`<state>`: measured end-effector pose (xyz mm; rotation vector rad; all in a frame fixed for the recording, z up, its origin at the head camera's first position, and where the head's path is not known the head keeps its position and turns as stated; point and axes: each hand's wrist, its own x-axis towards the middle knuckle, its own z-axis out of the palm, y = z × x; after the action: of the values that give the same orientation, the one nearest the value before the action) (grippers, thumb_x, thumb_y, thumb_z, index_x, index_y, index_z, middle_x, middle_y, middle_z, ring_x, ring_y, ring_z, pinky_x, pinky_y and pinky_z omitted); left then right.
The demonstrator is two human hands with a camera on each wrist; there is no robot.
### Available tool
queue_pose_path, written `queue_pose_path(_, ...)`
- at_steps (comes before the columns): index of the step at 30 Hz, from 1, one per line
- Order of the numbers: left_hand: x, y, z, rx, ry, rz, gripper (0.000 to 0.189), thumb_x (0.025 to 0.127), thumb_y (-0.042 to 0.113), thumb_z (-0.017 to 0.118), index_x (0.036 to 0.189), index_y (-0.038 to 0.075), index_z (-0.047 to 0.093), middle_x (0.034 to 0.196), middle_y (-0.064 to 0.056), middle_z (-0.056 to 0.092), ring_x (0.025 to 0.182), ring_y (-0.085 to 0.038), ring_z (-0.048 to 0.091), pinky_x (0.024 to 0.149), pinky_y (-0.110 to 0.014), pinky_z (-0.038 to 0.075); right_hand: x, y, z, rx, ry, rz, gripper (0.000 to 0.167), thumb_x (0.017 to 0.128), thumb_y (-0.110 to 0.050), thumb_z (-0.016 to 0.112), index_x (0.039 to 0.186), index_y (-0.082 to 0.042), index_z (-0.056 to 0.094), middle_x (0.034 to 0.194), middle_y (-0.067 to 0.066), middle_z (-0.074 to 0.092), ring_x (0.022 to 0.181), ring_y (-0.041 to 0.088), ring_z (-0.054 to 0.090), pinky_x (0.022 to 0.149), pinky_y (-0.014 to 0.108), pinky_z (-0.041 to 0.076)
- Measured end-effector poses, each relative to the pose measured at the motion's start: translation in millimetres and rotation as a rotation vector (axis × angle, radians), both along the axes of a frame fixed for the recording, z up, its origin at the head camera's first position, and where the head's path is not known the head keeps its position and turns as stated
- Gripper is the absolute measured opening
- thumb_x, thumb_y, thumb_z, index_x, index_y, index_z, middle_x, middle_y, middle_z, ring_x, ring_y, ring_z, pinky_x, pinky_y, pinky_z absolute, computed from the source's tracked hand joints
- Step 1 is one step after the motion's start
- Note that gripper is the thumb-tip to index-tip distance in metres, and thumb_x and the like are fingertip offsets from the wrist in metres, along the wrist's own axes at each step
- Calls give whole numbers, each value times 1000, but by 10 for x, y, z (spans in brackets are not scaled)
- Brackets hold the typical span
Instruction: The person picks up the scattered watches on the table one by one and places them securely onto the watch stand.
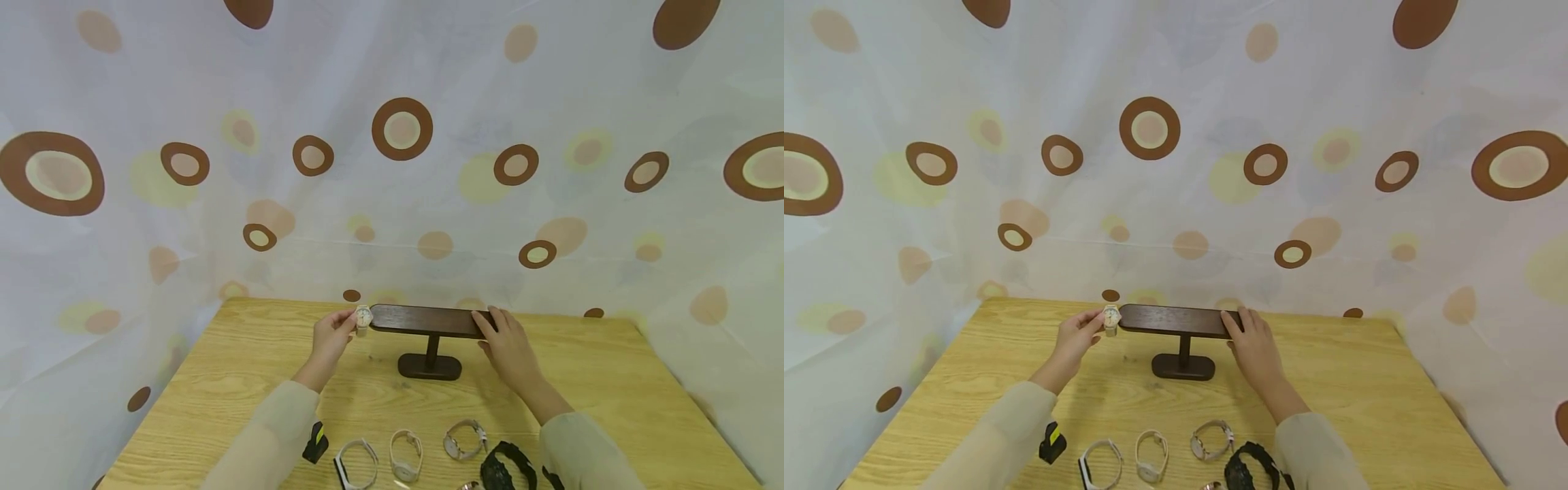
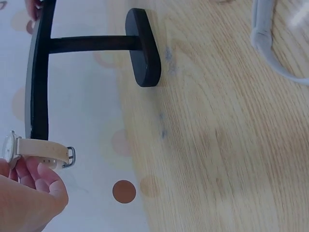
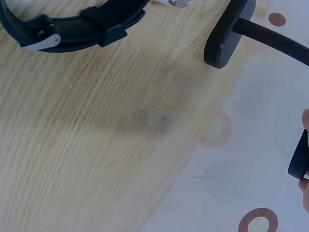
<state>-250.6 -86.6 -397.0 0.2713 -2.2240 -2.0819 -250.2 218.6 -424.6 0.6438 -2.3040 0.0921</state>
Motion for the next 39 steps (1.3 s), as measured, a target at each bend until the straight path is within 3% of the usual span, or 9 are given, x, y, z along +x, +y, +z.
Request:
queue_pose_path(5,-43,39,3,-8,8,10,28,94,13,53,116,-3,60,109,-18,63,87,-12,60,70,-20,50,-7,16,29,-47,-34,6,60,63,-2,83,117,1,59,112,28,55,101,42,55,84,50,51)
queue_pose_path(12,-106,85,5,-6,18,21,26,94,10,54,115,-3,61,109,-18,64,83,-11,59,77,-29,53,-6,19,37,-44,-47,3,59,63,-2,83,117,1,59,108,26,56,99,41,55,82,49,51)
queue_pose_path(24,-127,137,56,-60,25,29,24,92,8,56,111,-6,63,110,-21,63,92,-19,60,76,-24,53,-5,11,57,-41,-54,-6,57,65,-2,82,117,1,59,108,26,55,98,41,55,80,49,51)
queue_pose_path(39,-174,176,37,-117,4,41,23,91,9,57,109,-3,65,107,-18,65,90,-19,60,69,-19,51,12,-7,100,-22,-82,-39,55,66,-1,81,117,1,59,107,25,55,98,40,55,79,48,52)
